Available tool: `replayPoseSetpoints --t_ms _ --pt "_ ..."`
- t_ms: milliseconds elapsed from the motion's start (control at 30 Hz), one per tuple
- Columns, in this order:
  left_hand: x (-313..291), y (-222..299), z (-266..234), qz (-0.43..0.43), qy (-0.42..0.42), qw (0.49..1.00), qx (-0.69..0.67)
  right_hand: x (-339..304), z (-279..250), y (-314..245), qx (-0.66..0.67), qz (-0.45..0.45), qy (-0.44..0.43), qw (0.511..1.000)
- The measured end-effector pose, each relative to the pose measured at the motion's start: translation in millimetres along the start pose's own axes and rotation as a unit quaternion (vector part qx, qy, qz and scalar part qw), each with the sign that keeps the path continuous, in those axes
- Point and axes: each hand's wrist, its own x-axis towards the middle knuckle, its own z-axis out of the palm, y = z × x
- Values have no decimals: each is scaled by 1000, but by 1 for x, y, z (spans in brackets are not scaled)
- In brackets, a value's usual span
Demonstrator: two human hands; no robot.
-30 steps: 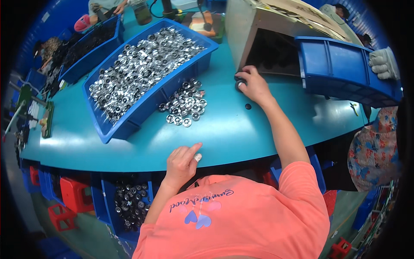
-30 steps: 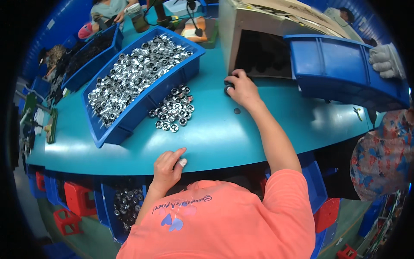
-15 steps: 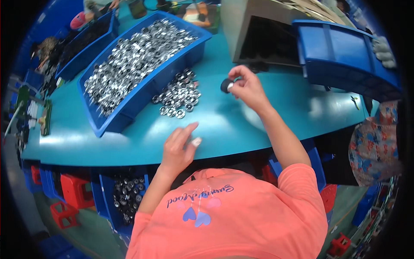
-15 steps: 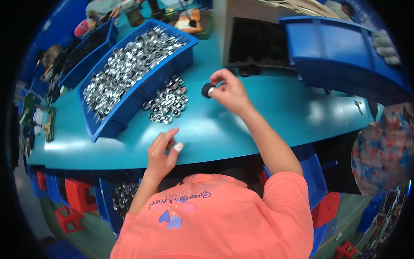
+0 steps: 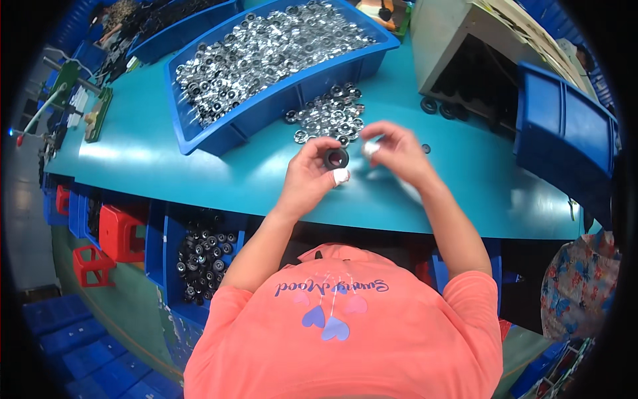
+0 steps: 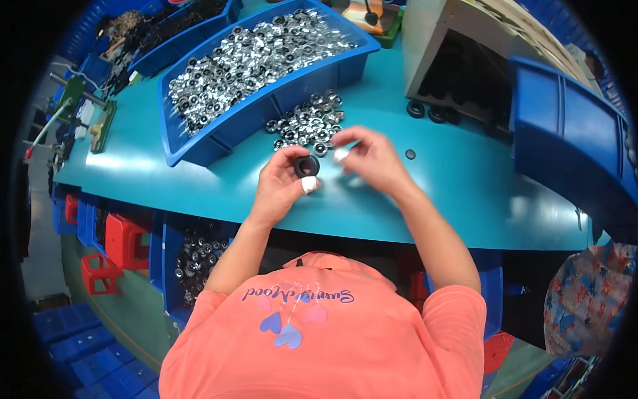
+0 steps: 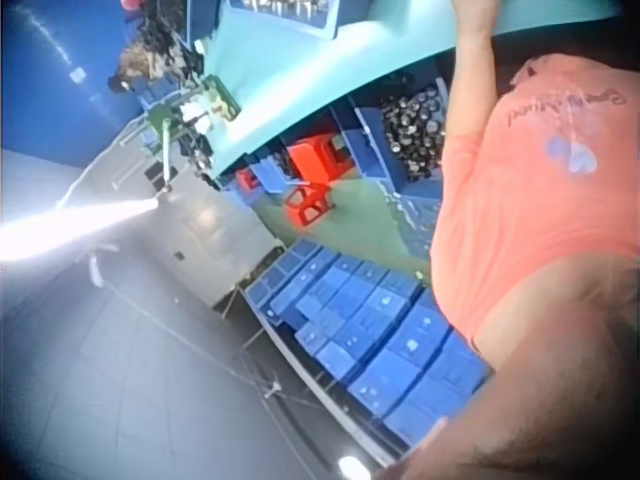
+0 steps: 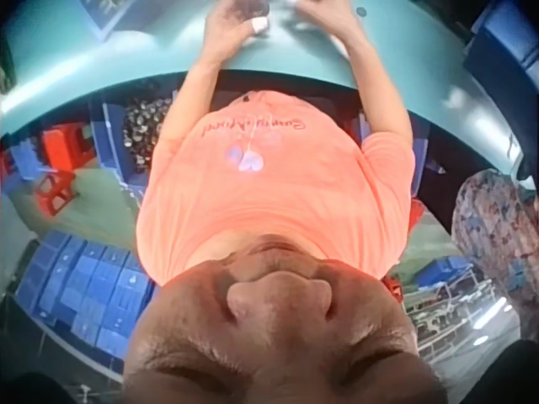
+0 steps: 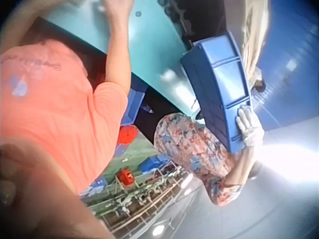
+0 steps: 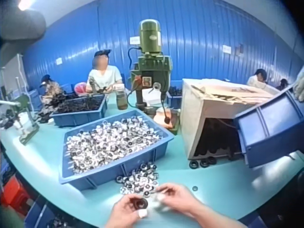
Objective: The worker is assembling small mechanical components consisting of black plastic rings and metal inserts at a factory workbench.
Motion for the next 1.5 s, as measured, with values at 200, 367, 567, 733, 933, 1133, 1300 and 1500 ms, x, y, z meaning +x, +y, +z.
replayPoseSetpoints --t_ms 200,367,567,733,933,1133,1300,1500 --pt "1 -2 -10 9 45 999 -4 32 -11 -2 -329 -87 89 936" --pt "0 -2 -15 -7 70 997 36 37 2 6 -393 -110 66 911" --pt "-1 -2 -16 -9 69 996 52 38 2 15 -378 -113 84 915" --pt "-1 -4 -17 -16 71 995 73 36 4 17 -371 -112 108 916" --pt "-4 -5 -17 12 81 993 82 31 2 18 -323 -129 119 930" --pt "-4 -7 -18 54 77 990 103 22 16 -5 -121 -74 30 989" --pt "-4 1 -14 84 74 988 110 18 32 -8 -10 -46 -74 996" --pt "-7 -5 -19 37 60 997 -25 14 46 -6 28 -46 -77 996"
